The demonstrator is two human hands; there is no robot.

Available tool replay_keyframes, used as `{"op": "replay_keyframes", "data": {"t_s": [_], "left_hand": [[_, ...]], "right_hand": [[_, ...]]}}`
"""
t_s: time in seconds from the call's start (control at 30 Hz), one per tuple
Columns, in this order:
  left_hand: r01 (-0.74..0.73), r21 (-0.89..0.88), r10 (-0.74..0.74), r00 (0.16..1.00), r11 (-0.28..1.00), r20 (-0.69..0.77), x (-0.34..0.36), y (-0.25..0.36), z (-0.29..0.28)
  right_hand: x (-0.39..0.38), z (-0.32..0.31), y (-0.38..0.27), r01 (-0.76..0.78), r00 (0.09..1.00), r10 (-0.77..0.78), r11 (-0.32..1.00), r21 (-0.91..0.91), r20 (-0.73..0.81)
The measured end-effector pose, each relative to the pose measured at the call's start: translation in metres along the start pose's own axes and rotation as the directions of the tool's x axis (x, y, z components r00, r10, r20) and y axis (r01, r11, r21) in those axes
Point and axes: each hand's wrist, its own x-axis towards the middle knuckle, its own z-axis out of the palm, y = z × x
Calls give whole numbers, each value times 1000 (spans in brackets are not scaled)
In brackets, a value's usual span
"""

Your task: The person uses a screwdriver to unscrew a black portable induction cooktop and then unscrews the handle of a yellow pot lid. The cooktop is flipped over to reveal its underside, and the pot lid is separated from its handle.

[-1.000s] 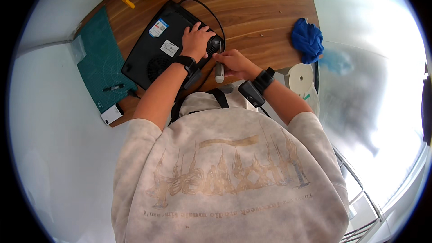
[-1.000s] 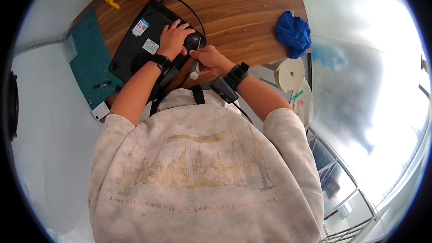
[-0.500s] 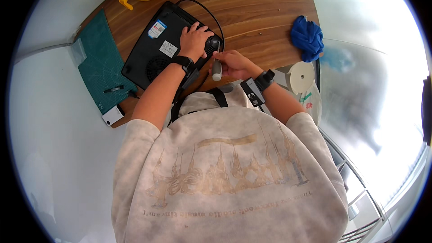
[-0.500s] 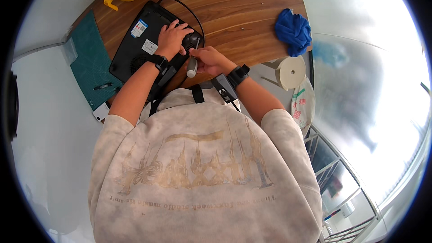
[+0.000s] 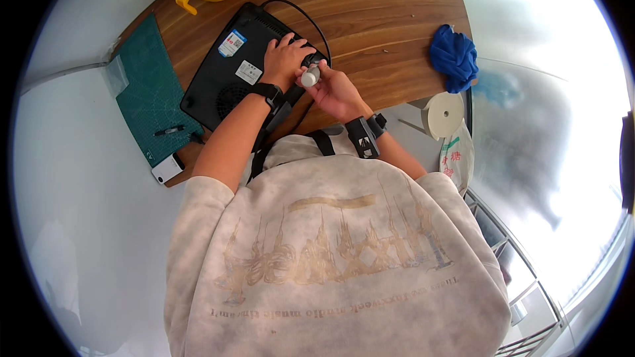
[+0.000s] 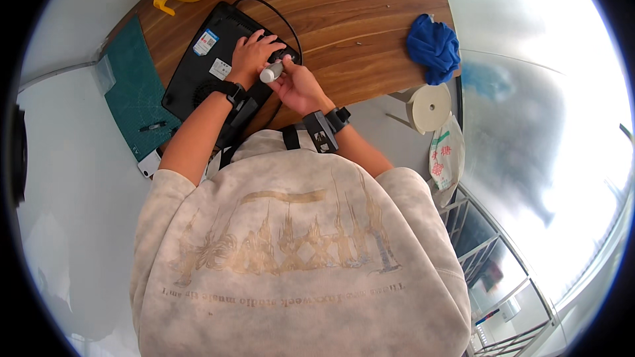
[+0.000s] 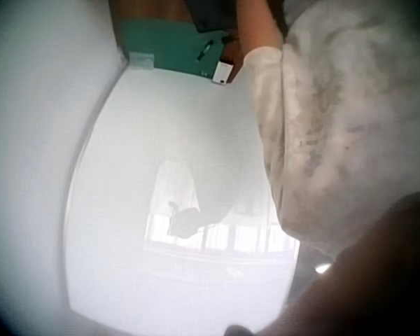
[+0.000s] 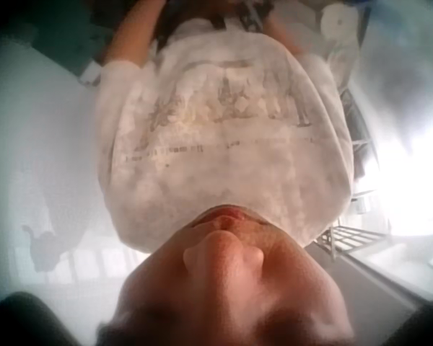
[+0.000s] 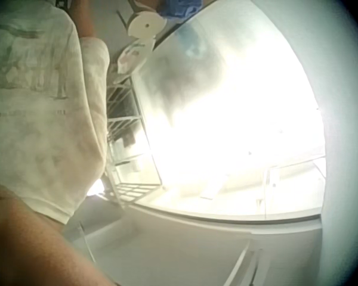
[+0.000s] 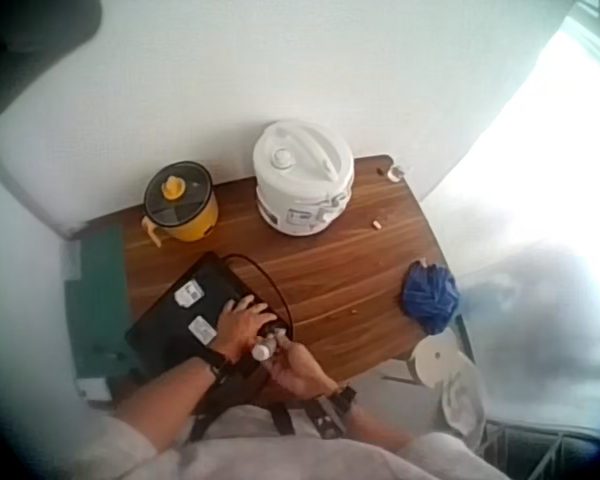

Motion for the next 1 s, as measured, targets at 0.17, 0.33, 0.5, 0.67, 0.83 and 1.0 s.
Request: {"op": "replay_keyframes", "data": {"t_s": [0.17, 0.33, 0.5, 0.67, 0.83, 1.0], "left_hand": [[4, 4, -5, 997, 1000, 76, -3, 4, -13], [39, -10, -38, 993, 999, 114, -4, 7, -15], [49, 0, -48, 991, 999, 128, -2, 7, -16], [52, 11, -53, 989, 999, 138, -2, 6, -14], [60, 1, -60, 987, 998, 148, -3, 8, -18], [54, -10, -52, 989, 999, 140, -3, 7, -15]], "right_hand": [[-23, -2, -11, -28, 1000, 28, 956, 294, 4], [-55, -14, -47, -19, 1000, 9, 734, -679, -18], [-52, -37, -76, 34, 881, -364, -591, -806, 304], [-47, -31, -102, 0, 799, -254, -907, -421, 546], [-35, -18, -107, -48, 794, -203, -960, -274, 572], [-26, -27, -109, -18, 769, -155, -975, -222, 620]]}}
